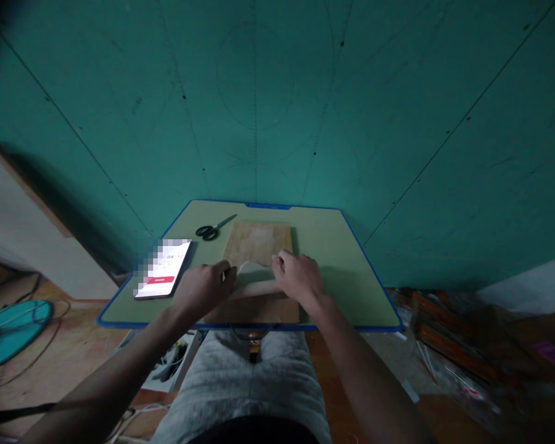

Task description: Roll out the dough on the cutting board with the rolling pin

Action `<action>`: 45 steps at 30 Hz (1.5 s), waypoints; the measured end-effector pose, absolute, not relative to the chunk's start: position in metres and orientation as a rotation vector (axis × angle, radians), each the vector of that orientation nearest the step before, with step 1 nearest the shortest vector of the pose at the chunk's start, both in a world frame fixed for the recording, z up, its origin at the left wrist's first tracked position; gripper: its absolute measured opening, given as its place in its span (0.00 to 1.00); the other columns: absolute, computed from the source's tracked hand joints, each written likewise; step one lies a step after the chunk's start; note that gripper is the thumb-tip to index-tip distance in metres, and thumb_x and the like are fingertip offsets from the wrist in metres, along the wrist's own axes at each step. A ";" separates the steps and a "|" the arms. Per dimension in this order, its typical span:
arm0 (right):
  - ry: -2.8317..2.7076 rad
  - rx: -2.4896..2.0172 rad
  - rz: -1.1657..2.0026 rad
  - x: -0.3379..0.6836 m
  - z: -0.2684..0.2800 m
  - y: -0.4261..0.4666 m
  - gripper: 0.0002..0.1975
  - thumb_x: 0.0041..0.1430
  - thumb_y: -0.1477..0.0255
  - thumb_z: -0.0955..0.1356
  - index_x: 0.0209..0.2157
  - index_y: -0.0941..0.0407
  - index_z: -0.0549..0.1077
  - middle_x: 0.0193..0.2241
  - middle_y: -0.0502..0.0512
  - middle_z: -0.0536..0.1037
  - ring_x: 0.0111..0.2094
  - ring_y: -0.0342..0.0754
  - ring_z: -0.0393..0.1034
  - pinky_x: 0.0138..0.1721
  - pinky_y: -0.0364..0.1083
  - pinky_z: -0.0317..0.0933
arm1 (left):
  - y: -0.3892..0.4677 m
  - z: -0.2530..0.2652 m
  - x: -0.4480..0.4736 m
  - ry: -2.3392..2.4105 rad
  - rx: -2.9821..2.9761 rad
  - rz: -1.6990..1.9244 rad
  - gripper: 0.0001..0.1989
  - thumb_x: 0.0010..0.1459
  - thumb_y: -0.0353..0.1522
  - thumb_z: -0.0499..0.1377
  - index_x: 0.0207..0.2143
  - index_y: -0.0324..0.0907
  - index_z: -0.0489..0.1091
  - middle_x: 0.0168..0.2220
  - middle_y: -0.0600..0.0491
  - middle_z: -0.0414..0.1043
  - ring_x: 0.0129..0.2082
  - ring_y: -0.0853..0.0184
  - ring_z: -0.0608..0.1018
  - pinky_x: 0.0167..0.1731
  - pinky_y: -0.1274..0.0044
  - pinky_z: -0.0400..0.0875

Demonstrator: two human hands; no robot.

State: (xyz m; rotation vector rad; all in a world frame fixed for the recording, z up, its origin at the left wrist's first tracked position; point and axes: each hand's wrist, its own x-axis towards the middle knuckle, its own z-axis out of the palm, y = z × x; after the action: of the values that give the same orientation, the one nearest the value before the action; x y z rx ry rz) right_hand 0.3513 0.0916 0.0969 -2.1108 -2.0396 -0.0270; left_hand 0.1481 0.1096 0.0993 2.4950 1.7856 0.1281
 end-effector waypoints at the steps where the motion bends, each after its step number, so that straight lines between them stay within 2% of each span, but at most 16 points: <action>1: -2.053 -2.114 -0.006 0.352 0.100 0.098 0.19 0.67 0.63 0.56 0.32 0.53 0.74 0.29 0.55 0.80 0.28 0.46 0.70 0.28 0.45 0.44 | 0.112 0.101 0.149 1.798 2.493 0.135 0.22 0.64 0.41 0.42 0.37 0.42 0.74 0.32 0.44 0.79 0.32 0.58 0.80 0.30 0.74 0.67; 4: -2.100 -2.128 0.122 0.353 0.102 0.118 0.20 0.68 0.62 0.56 0.32 0.53 0.75 0.32 0.55 0.80 0.31 0.46 0.71 0.28 0.44 0.46 | 0.119 0.100 0.151 1.816 2.489 0.141 0.23 0.63 0.42 0.42 0.36 0.42 0.74 0.32 0.43 0.78 0.32 0.57 0.80 0.29 0.73 0.67; 8: -2.115 -2.145 0.294 0.356 0.088 0.134 0.16 0.67 0.67 0.56 0.37 0.53 0.74 0.35 0.54 0.79 0.34 0.46 0.71 0.30 0.43 0.50 | 0.121 0.091 0.154 1.770 2.505 0.071 0.21 0.63 0.40 0.42 0.38 0.41 0.72 0.31 0.43 0.77 0.31 0.56 0.80 0.28 0.73 0.67; 12: -2.115 -2.008 0.086 0.361 0.070 0.132 0.15 0.63 0.72 0.59 0.47 0.54 0.71 0.45 0.58 0.75 0.46 0.49 0.67 0.44 0.45 0.56 | 0.113 0.088 0.157 1.682 2.574 0.072 0.19 0.64 0.38 0.43 0.40 0.39 0.71 0.34 0.43 0.76 0.34 0.57 0.78 0.29 0.73 0.66; 15: -2.139 -1.914 -0.019 0.365 0.061 0.123 0.19 0.60 0.72 0.60 0.53 0.56 0.69 0.51 0.60 0.71 0.53 0.53 0.62 0.53 0.49 0.54 | 0.103 0.091 0.158 1.667 2.666 0.115 0.18 0.64 0.37 0.45 0.39 0.38 0.71 0.38 0.42 0.74 0.38 0.57 0.76 0.32 0.72 0.65; 18: -2.129 -1.892 -0.047 0.367 0.057 0.112 0.23 0.60 0.71 0.60 0.56 0.57 0.67 0.56 0.62 0.68 0.56 0.54 0.60 0.56 0.51 0.52 | 0.094 0.088 0.159 1.769 2.697 0.251 0.17 0.63 0.39 0.47 0.41 0.39 0.70 0.38 0.43 0.72 0.39 0.56 0.73 0.35 0.70 0.64; 26: -2.170 -1.874 -0.057 0.367 0.056 0.088 0.25 0.61 0.72 0.59 0.58 0.63 0.66 0.59 0.66 0.66 0.59 0.56 0.59 0.59 0.52 0.51 | 0.077 0.072 0.157 1.669 2.759 0.493 0.17 0.64 0.37 0.47 0.47 0.39 0.69 0.44 0.43 0.73 0.42 0.56 0.73 0.39 0.67 0.65; 30: -2.200 -1.833 -0.002 0.369 0.054 0.079 0.25 0.62 0.73 0.57 0.59 0.62 0.65 0.59 0.63 0.66 0.59 0.53 0.59 0.59 0.51 0.53 | 0.071 0.069 0.156 1.599 2.756 0.581 0.18 0.64 0.38 0.49 0.50 0.38 0.68 0.51 0.40 0.71 0.54 0.53 0.70 0.47 0.65 0.66; 34: -2.208 -1.799 0.038 0.371 0.052 0.071 0.25 0.63 0.73 0.55 0.60 0.60 0.64 0.60 0.63 0.65 0.60 0.51 0.58 0.58 0.52 0.55 | 0.069 0.062 0.152 1.515 2.795 0.680 0.23 0.59 0.45 0.55 0.48 0.38 0.68 0.58 0.36 0.65 0.60 0.48 0.64 0.54 0.61 0.64; 38: -2.210 -1.766 0.144 0.373 0.051 0.067 0.23 0.65 0.71 0.55 0.59 0.59 0.65 0.60 0.62 0.65 0.61 0.50 0.57 0.60 0.52 0.54 | 0.069 0.054 0.143 1.379 2.878 0.700 0.18 0.57 0.43 0.59 0.43 0.39 0.69 0.57 0.37 0.66 0.61 0.49 0.64 0.54 0.61 0.65; 41: -2.140 -1.706 0.359 0.381 0.051 0.071 0.23 0.66 0.67 0.55 0.59 0.56 0.65 0.60 0.60 0.65 0.62 0.49 0.57 0.60 0.52 0.54 | 0.071 0.050 0.140 1.340 2.869 0.679 0.13 0.56 0.37 0.62 0.42 0.40 0.69 0.55 0.39 0.67 0.61 0.50 0.64 0.54 0.61 0.65; 45: -1.858 -1.542 0.649 0.408 0.060 0.091 0.23 0.67 0.61 0.54 0.58 0.52 0.67 0.59 0.56 0.68 0.60 0.47 0.60 0.60 0.52 0.56 | 0.073 0.054 0.134 1.279 2.797 0.710 0.11 0.55 0.30 0.60 0.42 0.42 0.68 0.49 0.44 0.70 0.58 0.54 0.66 0.52 0.63 0.66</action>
State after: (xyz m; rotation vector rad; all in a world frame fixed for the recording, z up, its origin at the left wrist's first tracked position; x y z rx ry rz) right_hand 0.4083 0.0913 0.0598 -1.5416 -1.8583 0.6492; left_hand 0.1335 0.0725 0.0537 2.7973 1.2789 0.7101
